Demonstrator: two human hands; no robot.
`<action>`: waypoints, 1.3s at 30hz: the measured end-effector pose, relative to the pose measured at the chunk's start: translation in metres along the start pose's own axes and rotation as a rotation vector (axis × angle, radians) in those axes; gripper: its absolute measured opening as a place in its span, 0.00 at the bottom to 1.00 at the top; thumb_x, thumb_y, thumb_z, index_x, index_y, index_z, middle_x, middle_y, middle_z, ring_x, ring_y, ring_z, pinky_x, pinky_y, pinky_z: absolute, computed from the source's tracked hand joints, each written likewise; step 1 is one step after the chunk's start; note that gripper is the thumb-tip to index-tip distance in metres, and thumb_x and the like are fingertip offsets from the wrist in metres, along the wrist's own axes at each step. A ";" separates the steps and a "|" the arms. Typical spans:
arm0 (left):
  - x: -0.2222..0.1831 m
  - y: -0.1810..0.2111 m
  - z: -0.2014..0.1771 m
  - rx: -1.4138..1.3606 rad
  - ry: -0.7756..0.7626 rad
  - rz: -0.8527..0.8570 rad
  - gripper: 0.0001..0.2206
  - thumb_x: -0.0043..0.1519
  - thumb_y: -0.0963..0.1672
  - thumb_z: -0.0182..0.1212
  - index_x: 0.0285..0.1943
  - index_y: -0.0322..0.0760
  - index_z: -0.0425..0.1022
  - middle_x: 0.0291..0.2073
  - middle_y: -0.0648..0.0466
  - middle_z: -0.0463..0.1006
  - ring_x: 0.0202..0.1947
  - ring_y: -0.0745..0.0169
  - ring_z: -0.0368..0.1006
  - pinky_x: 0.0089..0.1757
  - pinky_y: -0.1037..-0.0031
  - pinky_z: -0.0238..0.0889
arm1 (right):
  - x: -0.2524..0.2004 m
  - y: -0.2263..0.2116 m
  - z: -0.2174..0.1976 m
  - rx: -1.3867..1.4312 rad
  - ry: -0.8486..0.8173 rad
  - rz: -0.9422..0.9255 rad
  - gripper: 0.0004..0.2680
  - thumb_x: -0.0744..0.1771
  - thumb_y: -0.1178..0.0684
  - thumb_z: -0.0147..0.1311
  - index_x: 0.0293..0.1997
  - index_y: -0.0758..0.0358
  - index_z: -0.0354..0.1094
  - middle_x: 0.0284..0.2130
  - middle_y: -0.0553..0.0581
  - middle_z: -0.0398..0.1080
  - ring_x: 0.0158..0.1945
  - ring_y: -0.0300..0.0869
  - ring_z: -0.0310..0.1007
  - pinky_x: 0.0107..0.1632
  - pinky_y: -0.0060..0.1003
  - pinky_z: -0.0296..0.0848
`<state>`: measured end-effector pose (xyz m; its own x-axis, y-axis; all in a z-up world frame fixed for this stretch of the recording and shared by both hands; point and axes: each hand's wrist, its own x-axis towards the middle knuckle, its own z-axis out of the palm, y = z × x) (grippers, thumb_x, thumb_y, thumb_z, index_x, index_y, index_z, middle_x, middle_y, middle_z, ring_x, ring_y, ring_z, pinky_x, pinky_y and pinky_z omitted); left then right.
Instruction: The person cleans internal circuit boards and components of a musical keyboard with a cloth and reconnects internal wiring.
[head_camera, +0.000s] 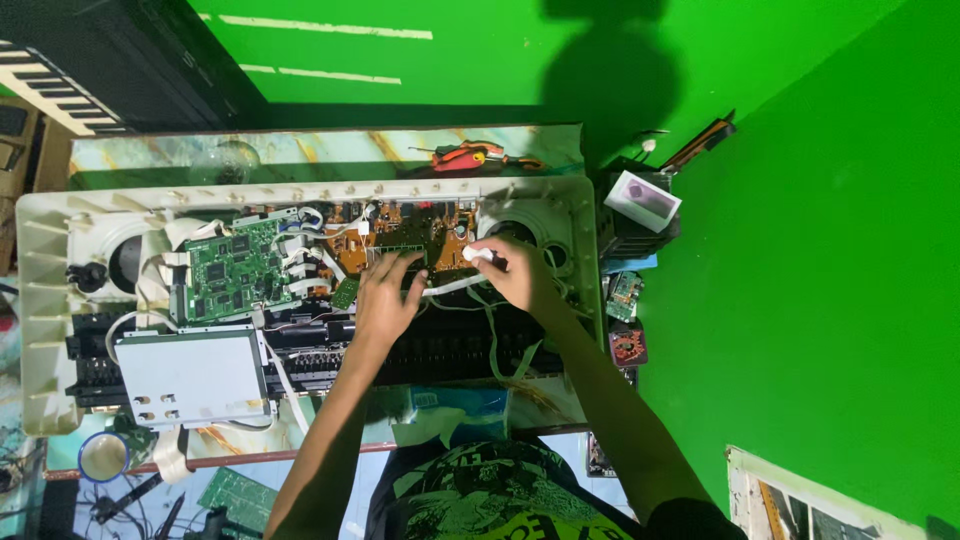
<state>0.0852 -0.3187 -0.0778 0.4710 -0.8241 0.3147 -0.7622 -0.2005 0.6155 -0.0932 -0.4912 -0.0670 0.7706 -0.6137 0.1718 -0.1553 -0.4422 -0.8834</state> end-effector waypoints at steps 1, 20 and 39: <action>0.002 -0.005 0.003 0.005 -0.007 -0.025 0.14 0.63 0.44 0.64 0.56 0.38 0.78 0.50 0.43 0.78 0.52 0.39 0.74 0.54 0.53 0.64 | 0.003 0.009 0.003 -0.019 -0.017 0.031 0.09 0.66 0.56 0.61 0.51 0.60 0.75 0.39 0.57 0.80 0.36 0.39 0.79 0.39 0.33 0.76; 0.005 -0.084 0.058 0.105 -0.038 -0.163 0.14 0.64 0.46 0.64 0.58 0.42 0.81 0.55 0.50 0.77 0.59 0.52 0.67 0.59 0.50 0.46 | 0.056 0.064 0.082 -0.088 -0.132 0.080 0.09 0.67 0.52 0.61 0.49 0.62 0.75 0.39 0.62 0.79 0.37 0.49 0.81 0.41 0.37 0.77; 0.006 -0.099 0.061 0.023 -0.051 -0.064 0.14 0.63 0.45 0.66 0.58 0.40 0.79 0.56 0.49 0.75 0.61 0.52 0.65 0.59 0.55 0.52 | 0.050 0.077 0.110 -0.218 -0.079 -0.046 0.08 0.63 0.57 0.61 0.45 0.61 0.73 0.37 0.62 0.78 0.40 0.56 0.79 0.41 0.47 0.77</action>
<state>0.1368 -0.3357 -0.1810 0.4965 -0.8349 0.2375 -0.7412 -0.2654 0.6166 0.0016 -0.4838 -0.1744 0.8247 -0.5403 0.1674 -0.2419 -0.6045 -0.7590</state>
